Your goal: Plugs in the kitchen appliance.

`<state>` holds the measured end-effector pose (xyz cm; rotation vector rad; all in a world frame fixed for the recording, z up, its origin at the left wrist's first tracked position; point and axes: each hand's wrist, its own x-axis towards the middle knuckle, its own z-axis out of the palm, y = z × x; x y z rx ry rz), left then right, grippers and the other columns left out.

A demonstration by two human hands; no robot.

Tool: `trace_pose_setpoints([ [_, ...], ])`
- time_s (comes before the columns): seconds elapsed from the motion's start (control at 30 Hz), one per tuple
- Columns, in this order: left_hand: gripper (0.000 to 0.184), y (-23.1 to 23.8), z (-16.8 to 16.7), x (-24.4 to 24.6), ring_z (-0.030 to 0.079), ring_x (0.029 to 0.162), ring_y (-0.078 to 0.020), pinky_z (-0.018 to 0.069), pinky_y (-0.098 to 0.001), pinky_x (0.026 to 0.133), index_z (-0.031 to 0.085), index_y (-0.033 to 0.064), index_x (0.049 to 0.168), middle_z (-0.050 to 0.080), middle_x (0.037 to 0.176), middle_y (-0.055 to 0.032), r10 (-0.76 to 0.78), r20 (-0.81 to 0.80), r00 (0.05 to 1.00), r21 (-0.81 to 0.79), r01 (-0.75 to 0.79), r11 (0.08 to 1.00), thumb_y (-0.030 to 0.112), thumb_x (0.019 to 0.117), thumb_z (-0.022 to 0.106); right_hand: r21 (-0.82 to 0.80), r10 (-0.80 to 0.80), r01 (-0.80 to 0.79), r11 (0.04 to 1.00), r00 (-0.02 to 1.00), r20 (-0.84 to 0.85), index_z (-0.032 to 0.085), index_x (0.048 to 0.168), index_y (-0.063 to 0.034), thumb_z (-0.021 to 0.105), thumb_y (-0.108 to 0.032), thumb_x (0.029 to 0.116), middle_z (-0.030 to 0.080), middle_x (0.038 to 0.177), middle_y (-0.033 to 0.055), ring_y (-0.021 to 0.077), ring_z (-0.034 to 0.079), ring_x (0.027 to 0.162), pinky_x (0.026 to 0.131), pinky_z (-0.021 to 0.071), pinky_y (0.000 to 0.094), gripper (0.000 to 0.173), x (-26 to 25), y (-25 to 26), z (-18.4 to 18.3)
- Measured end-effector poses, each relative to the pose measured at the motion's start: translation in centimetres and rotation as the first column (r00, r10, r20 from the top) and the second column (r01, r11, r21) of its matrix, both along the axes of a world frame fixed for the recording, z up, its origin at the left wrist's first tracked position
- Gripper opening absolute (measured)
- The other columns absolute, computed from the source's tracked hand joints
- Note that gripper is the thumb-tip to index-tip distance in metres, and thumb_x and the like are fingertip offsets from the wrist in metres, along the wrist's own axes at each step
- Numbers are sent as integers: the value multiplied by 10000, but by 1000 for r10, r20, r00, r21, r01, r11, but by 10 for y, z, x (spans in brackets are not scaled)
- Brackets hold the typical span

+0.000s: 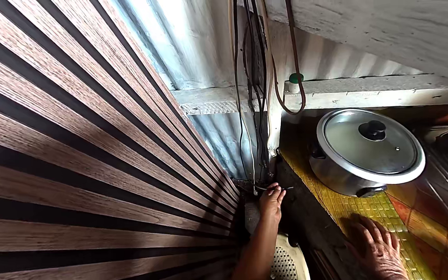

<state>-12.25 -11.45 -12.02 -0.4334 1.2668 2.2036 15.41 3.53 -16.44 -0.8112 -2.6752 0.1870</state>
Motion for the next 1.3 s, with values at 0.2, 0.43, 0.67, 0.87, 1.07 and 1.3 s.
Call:
trace_pose_setpoints([
  [0.2,271,50,12,-1,646,898,-194,576,-335,816,560,-55,1255,620,1119,-136,-61,61,996,131,52,990,-90,986,552,-4,3,-3,1000,1000,6,738,1193,-121,747,-531,746,606,1401,248,544,534,1292,1024,367,734,607,1,0,1],
  [0.43,269,91,15,-1,624,903,-192,551,-320,828,571,-89,1252,621,1126,-185,-59,-39,998,-45,57,997,-69,985,591,-26,11,-11,1000,1000,20,735,1197,-117,778,-516,754,598,1407,255,548,524,1302,1027,357,745,597,0,0,2],
  [0.67,276,107,7,-8,621,913,-185,552,-315,828,561,-88,1268,613,1135,-183,-89,-48,995,-22,88,996,-56,995,583,-38,21,-20,999,999,34,725,1214,-106,755,-542,777,583,1418,268,562,506,1310,1032,342,753,618,1,2,3],
  [0.87,263,111,10,-11,623,886,-189,556,-315,796,567,-81,1262,611,1142,-187,-142,8,990,-34,142,989,-34,1004,583,-18,23,-23,1000,999,23,726,1193,-98,749,-532,768,589,1404,275,567,513,1297,1021,346,750,609,0,1,2],
  [1.07,256,121,8,-7,620,845,-193,559,-323,770,560,-75,1266,601,1124,-189,-167,-3,986,-104,166,981,-25,1015,569,29,21,-22,999,999,24,721,1186,-91,744,-517,770,593,1393,282,562,530,1278,1003,368,738,596,-3,-1,2],
  [1.3,301,117,14,-13,660,841,-213,574,-346,757,534,-47,1334,624,1148,-212,-310,-6,951,-134,306,943,66,1055,543,-19,45,-44,999,998,49,716,1219,-88,761,-512,792,579,1406,300,585,509,1297,1017,358,760,604,-1,-1,6],
])
